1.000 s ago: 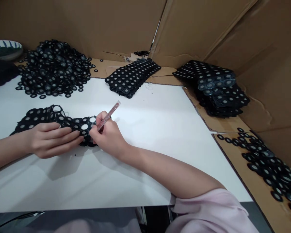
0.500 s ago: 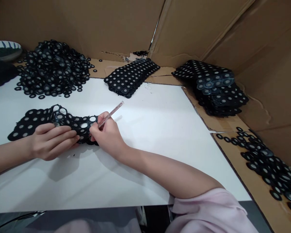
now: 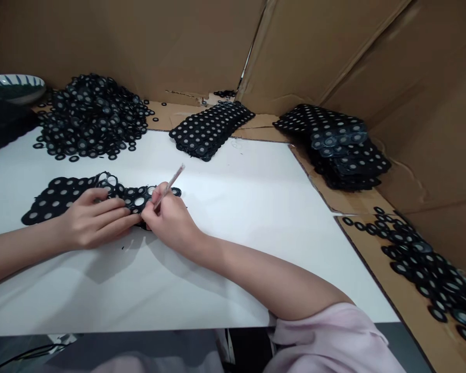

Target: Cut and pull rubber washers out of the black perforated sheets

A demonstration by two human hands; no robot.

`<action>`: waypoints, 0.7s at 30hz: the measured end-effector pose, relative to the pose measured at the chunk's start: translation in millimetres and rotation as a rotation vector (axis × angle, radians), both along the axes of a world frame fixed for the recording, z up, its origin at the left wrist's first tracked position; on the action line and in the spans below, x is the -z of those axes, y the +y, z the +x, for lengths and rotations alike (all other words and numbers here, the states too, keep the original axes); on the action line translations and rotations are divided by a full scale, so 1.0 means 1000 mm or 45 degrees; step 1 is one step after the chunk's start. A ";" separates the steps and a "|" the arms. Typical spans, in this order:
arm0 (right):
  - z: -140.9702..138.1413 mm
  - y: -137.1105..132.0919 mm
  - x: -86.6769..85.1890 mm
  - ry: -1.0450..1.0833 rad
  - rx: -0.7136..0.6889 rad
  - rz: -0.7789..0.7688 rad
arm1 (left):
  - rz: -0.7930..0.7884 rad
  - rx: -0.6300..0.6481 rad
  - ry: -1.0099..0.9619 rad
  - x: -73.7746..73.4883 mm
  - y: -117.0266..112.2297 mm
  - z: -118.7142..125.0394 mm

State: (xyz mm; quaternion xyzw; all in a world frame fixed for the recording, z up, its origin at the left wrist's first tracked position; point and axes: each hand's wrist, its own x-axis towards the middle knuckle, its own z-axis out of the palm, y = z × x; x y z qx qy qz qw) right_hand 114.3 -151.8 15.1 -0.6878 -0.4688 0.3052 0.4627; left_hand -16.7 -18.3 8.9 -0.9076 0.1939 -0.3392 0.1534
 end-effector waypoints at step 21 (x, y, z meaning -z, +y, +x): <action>-0.006 -0.002 0.000 -0.244 0.021 0.060 | -0.924 -0.235 1.112 -0.049 0.040 -0.002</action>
